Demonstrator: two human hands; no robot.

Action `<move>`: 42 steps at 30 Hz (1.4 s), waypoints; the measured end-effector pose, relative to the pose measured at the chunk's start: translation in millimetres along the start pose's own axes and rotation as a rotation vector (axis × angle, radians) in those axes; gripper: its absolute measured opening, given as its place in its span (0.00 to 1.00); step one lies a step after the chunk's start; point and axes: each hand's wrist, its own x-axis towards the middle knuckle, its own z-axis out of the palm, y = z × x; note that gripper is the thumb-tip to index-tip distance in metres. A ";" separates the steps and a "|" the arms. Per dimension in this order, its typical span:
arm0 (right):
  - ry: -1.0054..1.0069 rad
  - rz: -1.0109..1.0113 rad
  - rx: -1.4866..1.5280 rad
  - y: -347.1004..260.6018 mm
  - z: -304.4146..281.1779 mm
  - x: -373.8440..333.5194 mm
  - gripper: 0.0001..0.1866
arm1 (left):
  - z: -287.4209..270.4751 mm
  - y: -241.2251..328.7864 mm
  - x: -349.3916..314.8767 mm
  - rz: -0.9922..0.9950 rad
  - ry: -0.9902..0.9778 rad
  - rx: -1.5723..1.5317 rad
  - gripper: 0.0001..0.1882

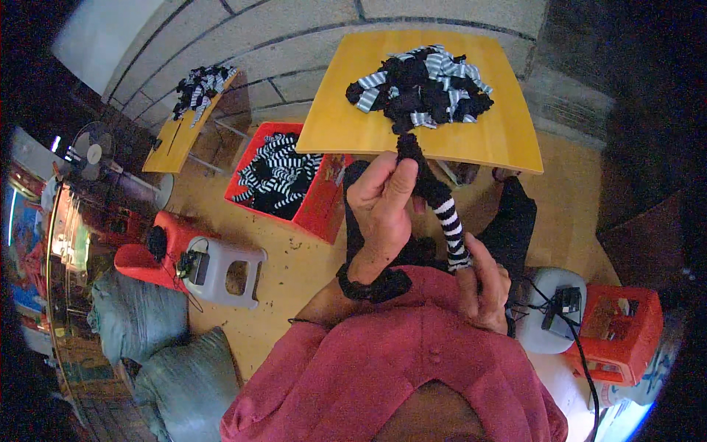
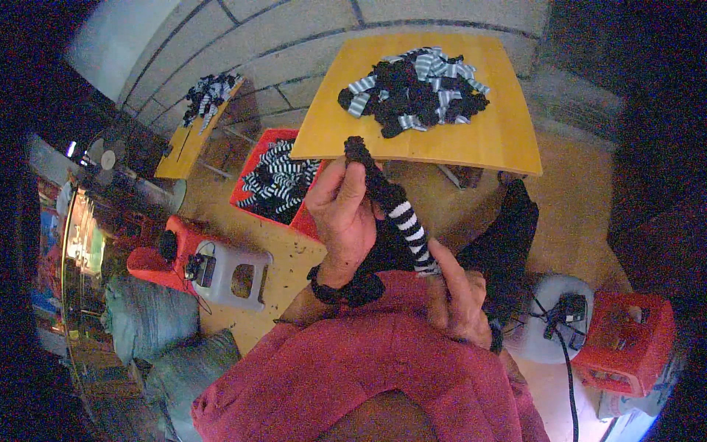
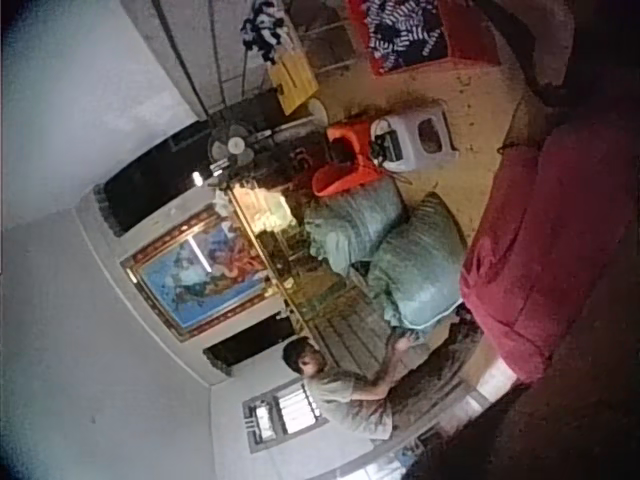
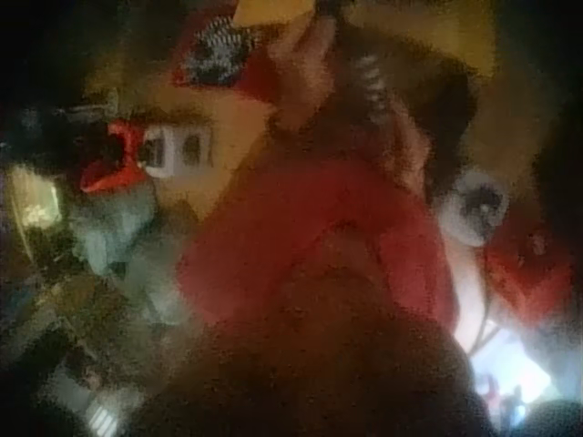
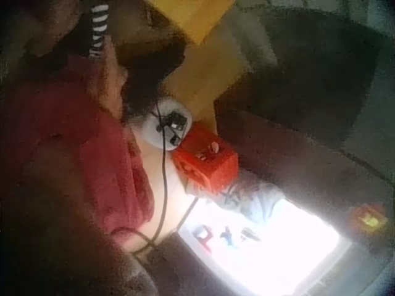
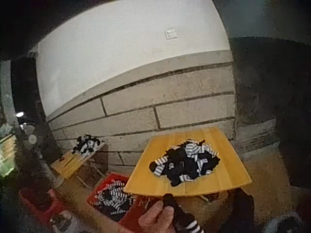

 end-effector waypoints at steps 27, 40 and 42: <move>-0.130 0.596 1.292 10.3 2.1 5.0 0.23 | 1.0 9.8 2.0 -0.235 0.022 -0.333 0.10; -0.125 0.676 1.324 10.2 -0.8 17.2 0.25 | -11.4 0.3 12.0 -0.376 -0.427 -0.331 0.14; -0.120 0.672 1.313 11.6 -0.6 14.7 0.25 | -11.8 -3.0 9.3 -0.384 -0.415 -0.307 0.14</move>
